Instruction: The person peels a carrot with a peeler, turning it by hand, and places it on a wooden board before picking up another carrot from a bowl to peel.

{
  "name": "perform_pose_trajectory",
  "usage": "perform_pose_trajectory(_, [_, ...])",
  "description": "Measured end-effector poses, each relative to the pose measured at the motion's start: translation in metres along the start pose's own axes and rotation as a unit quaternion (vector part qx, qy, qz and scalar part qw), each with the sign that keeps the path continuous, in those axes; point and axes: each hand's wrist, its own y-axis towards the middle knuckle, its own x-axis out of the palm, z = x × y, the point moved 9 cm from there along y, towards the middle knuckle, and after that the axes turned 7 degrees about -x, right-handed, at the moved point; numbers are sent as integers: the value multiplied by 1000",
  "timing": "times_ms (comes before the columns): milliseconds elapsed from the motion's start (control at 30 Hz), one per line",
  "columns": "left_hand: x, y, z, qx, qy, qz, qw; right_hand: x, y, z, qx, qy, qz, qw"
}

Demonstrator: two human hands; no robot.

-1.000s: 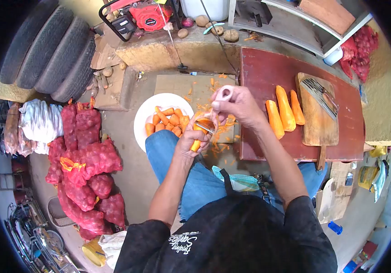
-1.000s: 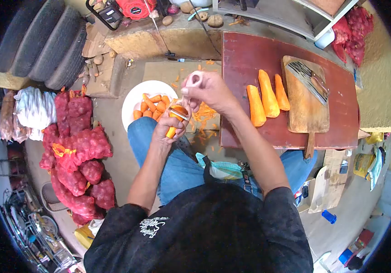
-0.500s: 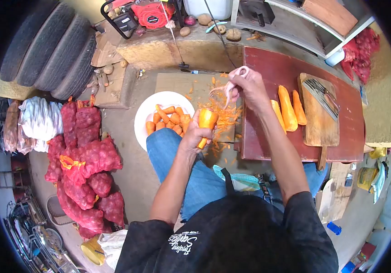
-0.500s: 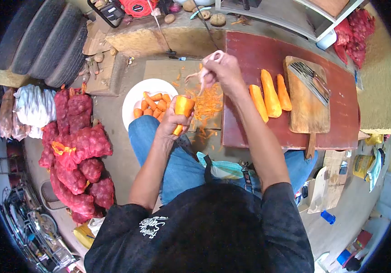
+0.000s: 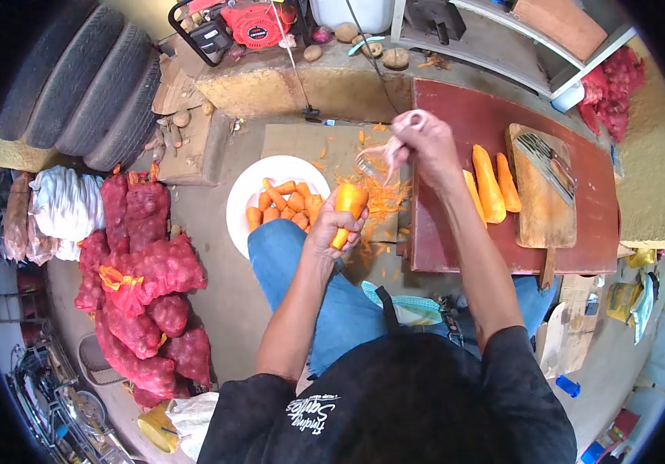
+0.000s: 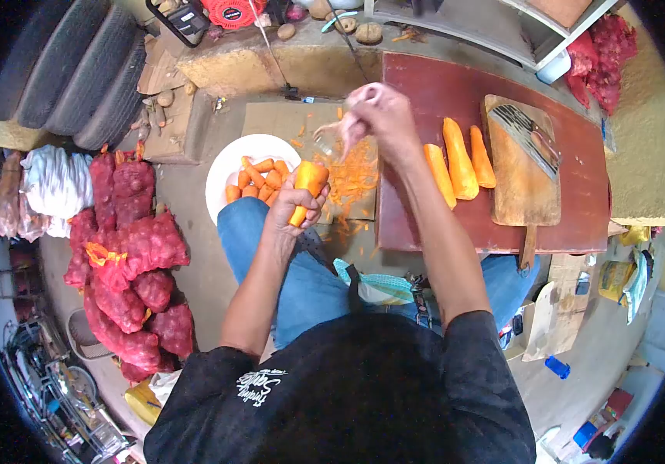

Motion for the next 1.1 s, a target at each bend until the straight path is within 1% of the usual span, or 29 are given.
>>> perform_pose_trajectory(33, [-2, 0, -4, -12, -15, -15, 1000, 23, -12, -3, 16, -4, -34, 999])
perform_pose_trajectory(67, [-5, 4, -7, -22, -28, -31, 999, 36, -19, -1, 17, -46, -72, 996])
perform_pose_trajectory(100, [-4, 7, -6, -30, -38, -50, 998, 44, -24, 8, 53, -39, -109, 992])
perform_pose_trajectory(133, [1, 5, -3, -24, -55, -37, 998, 30, -17, 14, 41, -36, -70, 996])
perform_pose_trajectory(167, [3, 4, -3, -22, -59, -49, 997, 13, -11, 18, 31, -31, -31, 999])
perform_pose_trajectory(233, [4, 2, -3, -18, -69, -68, 995, -23, -2, 11, -11, 25, 82, 996])
perform_pose_trajectory(267, [2, 1, -3, -21, -76, -70, 994, -31, 0, 10, -22, 78, 85, 993])
perform_pose_trajectory(367, [-4, 3, -3, -23, -75, -58, 995, 8, -21, 3, 1, 7, 4, 1000])
perform_pose_trajectory(400, [-4, 5, -5, -26, -74, -54, 995, 23, -30, 9, 7, -36, -33, 999])
perform_pose_trajectory(433, [-5, 7, -6, -28, -72, -50, 996, 36, -38, 11, 58, 4, -52, 997])
perform_pose_trajectory(467, [-7, 7, -6, -31, -70, -44, 996, 19, -30, 15, 30, 10, -22, 999])
perform_pose_trajectory(500, [-6, 7, -6, -28, -75, -56, 995, 0, -21, 19, 3, 19, 8, 1000])
perform_pose_trajectory(567, [-3, 6, -7, -21, -84, -78, 993, -28, -11, 7, -37, 56, 73, 995])
perform_pose_trajectory(600, [-4, 5, -5, -13, -72, -60, 996, -16, -12, -1, -29, 48, 42, 998])
perform_pose_trajectory(700, [-15, 9, -9, -33, -51, -41, 997, 43, -38, 7, 58, -24, -64, 996])
perform_pose_trajectory(733, [-11, 11, -8, -27, -49, -40, 998, 54, -41, 13, 45, -13, -94, 994])
perform_pose_trajectory(833, [-8, 6, -7, -22, -44, -35, 998, 20, -24, 22, 56, 37, -35, 997])
perform_pose_trajectory(967, [-1, 8, -5, -14, -43, -39, 998, 12, -26, 23, 30, 32, -1, 999])
perform_pose_trajectory(1100, [2, 9, -5, -19, -39, -46, 998, 0, -19, 39, 66, 49, 2, 997])
